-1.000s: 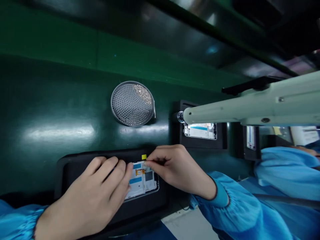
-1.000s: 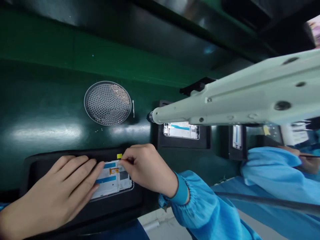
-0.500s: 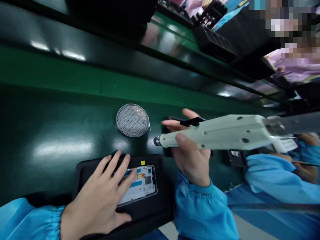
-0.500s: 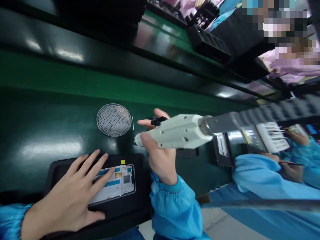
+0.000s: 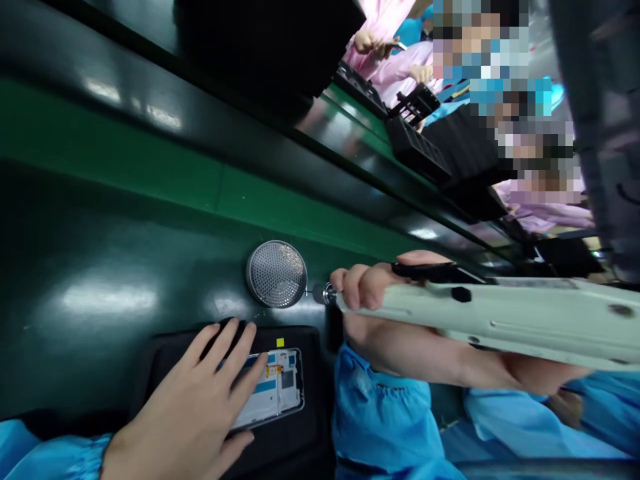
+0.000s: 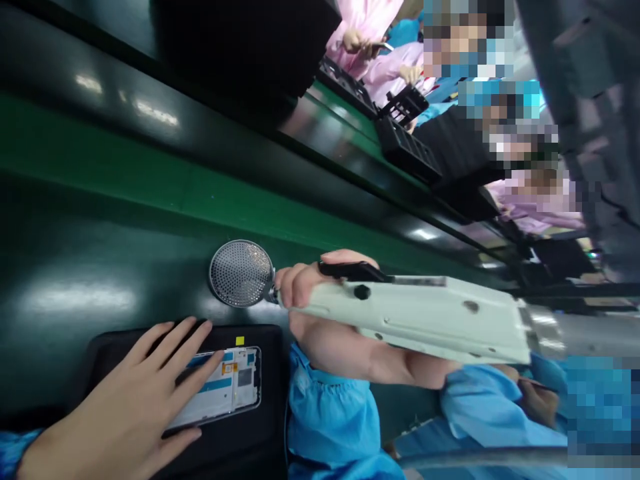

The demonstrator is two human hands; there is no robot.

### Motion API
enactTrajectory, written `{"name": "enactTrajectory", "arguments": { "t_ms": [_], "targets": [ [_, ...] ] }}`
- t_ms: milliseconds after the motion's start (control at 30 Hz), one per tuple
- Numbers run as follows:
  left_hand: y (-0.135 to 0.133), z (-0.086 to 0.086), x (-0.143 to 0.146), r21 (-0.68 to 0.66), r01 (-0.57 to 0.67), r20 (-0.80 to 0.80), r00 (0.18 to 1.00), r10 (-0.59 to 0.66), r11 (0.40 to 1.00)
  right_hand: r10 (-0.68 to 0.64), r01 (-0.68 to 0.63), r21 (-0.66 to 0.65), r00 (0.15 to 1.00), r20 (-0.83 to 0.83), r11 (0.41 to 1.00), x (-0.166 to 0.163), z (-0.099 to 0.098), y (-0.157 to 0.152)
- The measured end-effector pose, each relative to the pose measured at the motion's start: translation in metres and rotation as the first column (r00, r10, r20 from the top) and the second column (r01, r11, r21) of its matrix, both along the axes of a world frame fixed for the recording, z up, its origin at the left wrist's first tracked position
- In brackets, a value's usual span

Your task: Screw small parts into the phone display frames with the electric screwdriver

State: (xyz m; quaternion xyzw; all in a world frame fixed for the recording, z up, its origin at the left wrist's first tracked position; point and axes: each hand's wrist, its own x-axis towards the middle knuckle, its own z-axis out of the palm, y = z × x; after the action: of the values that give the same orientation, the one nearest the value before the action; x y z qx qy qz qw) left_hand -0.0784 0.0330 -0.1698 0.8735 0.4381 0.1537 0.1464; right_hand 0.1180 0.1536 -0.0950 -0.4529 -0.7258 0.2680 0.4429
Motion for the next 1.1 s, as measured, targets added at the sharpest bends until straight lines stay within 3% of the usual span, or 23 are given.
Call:
{"name": "enactTrajectory", "arguments": {
  "t_ms": [67,133,267,400,733,1100],
  "targets": [
    [0.001,0.001,0.001,0.015,-0.008,0.005,1.0,0.008,1.0,0.021,-0.022,-0.001,0.972,-0.235,1.0,-0.007,-0.01,0.004],
    [0.002,0.002,0.002,0.04,-0.016,0.009,1.0,0.016,0.999,0.075,-0.084,-0.009,0.926,-0.371,0.996,-0.013,-0.022,0.009],
    [0.006,0.002,0.004,0.083,-0.018,0.02,1.0,0.016,0.996,0.145,-0.19,-0.05,0.87,-0.472,0.98,-0.019,-0.036,0.018],
    [0.007,0.0,0.004,0.069,-0.003,0.01,1.0,0.003,0.998,0.129,-0.221,-0.099,0.818,-0.561,0.97,-0.022,-0.038,0.02],
    [0.007,-0.001,0.005,0.065,-0.004,0.009,1.0,0.004,0.998,0.089,-0.196,-0.105,0.778,-0.622,0.975,-0.02,-0.043,0.021],
    [0.005,0.001,0.004,0.086,-0.008,0.006,1.0,0.008,0.996,0.075,-0.156,-0.086,0.801,-0.594,0.984,-0.025,-0.044,0.022]
  ]
}}
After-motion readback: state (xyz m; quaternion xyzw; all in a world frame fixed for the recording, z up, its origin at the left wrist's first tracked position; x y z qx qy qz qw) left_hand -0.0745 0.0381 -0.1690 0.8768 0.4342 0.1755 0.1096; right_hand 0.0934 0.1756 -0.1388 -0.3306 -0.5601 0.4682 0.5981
